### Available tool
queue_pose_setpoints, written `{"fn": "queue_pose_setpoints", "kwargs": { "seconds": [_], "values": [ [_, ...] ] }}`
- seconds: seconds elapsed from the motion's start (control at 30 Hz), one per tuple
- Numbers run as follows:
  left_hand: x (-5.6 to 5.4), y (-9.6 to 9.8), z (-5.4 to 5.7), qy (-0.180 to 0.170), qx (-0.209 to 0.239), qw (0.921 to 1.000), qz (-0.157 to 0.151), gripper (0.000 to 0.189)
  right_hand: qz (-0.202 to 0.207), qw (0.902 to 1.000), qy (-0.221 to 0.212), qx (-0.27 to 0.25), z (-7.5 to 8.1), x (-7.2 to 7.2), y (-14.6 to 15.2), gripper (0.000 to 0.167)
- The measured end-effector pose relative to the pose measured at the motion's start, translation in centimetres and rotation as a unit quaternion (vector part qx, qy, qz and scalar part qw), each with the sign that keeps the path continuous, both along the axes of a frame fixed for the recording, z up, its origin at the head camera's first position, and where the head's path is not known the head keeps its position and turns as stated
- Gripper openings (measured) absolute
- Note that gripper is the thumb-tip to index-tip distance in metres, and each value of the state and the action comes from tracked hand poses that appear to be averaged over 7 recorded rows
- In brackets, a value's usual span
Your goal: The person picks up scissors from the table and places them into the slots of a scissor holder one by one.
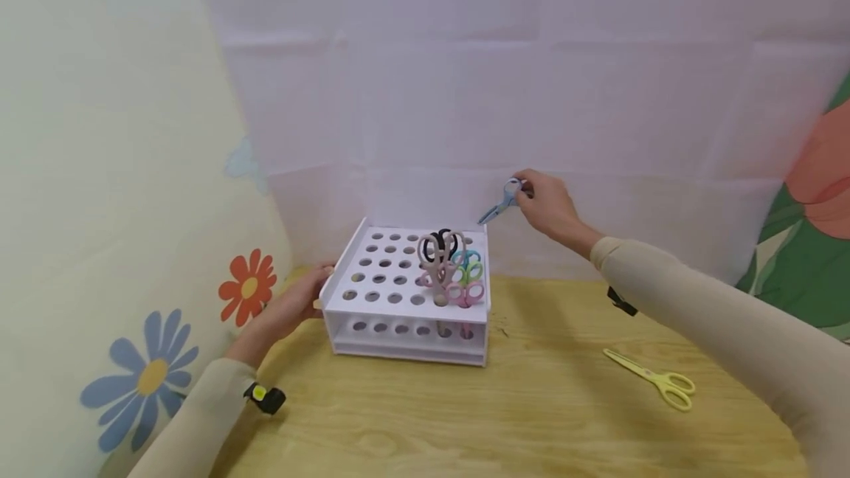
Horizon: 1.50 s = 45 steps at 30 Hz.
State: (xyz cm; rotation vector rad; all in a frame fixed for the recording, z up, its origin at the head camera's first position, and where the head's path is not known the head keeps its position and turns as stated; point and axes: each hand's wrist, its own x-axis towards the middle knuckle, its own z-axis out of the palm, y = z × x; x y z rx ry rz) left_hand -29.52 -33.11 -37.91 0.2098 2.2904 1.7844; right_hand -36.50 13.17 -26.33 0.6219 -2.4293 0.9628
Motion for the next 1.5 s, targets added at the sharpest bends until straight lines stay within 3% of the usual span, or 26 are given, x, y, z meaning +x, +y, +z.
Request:
{"fn": "queue_pose_setpoints", "kwargs": {
  "seconds": [0.27,0.63,0.9,1.17,1.5],
  "values": [
    [-0.1,1.0,0.1,0.004,0.001,1.0000,-0.004,0.062,0.022,0.9990,-0.035,0.018,-1.0,-2.0,-1.8,0.030],
    [0.3,1.5,0.0,0.009,-0.010,0.9999,-0.003,0.061,0.038,0.9952,-0.009,0.089,-1.7,-3.4,-3.6,0.035],
    [0.5,1.9,0.2,0.005,-0.013,0.9999,-0.001,0.062,0.071,0.9886,-0.026,0.131,-2.5,-4.2,-5.3,0.037],
    [0.1,2.8,0.1,0.009,-0.004,0.9999,-0.011,0.059,0.109,0.9784,-0.040,0.171,-3.5,-4.5,-4.9,0.033],
    [0.2,3.0,0.0,0.012,-0.006,0.9998,-0.018,0.060,0.143,0.9742,-0.056,0.166,-4.8,-5.1,-4.1,0.031]
  ]
}}
